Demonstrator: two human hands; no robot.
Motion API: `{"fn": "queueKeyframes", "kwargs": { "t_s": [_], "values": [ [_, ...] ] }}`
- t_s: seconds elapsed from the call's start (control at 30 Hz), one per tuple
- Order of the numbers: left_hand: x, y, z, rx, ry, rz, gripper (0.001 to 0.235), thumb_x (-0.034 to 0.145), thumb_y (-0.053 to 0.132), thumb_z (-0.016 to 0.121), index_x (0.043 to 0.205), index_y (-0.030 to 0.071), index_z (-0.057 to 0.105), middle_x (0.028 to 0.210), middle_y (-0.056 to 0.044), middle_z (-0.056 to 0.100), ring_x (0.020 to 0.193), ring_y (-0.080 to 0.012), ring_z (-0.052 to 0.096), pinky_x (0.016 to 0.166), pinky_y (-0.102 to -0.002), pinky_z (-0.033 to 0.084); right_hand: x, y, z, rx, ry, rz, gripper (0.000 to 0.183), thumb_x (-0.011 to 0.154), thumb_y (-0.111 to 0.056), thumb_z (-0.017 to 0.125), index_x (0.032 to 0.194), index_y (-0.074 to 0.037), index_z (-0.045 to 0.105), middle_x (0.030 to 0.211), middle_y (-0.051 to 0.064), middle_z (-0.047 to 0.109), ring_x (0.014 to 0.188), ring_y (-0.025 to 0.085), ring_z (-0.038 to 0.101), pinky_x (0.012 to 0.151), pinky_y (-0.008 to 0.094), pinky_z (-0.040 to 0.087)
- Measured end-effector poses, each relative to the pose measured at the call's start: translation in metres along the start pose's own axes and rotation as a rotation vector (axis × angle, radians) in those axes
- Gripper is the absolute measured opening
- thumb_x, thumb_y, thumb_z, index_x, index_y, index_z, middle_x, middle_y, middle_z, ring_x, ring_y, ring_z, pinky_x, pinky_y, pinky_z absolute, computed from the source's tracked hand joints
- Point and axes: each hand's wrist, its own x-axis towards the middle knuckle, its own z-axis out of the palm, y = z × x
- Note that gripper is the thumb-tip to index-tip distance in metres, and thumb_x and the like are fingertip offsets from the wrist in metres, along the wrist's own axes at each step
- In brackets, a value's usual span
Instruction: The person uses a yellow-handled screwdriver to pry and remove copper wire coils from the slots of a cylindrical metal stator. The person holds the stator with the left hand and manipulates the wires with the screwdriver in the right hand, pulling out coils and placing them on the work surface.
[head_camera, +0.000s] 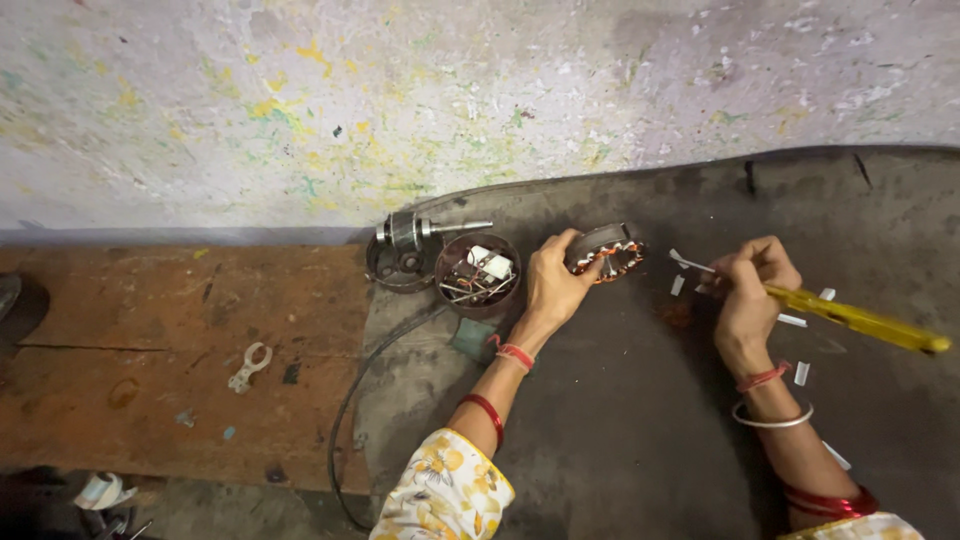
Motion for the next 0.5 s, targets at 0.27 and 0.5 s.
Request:
{"fn": "queueKeyframes", "kwargs": {
  "t_s": [0.27,0.5],
  "values": [
    [-0.002,-0.002,0.002,0.010,0.040,0.066,0.037,0.076,0.012,0.084,0.106,0.002,0.066,0.094,-0.018,0.072,0.084,-0.0345,0.072,0.071,-0.041,0.055,-0.003,-0.008,0.012,-0.159,-0.035,0.037,0.012,0.101,-0.007,0.074,0.108,0.001,0.071,0.089,0.003,0.070,0.072,0.008,0.062,0.062,0.022,0.050],
    [0.000,0.006,-0.004,-0.043,0.049,0.084,0.030,0.082,0.011,0.083,0.103,0.002,0.064,0.087,-0.017,0.074,0.082,-0.0307,0.075,0.071,-0.038,0.057,-0.001,-0.008,0.022,-0.158,-0.110,0.025,0.021,0.097,-0.006,0.075,0.116,0.003,0.073,0.097,0.004,0.074,0.081,0.008,0.068,0.067,0.023,0.056]
  ]
}}
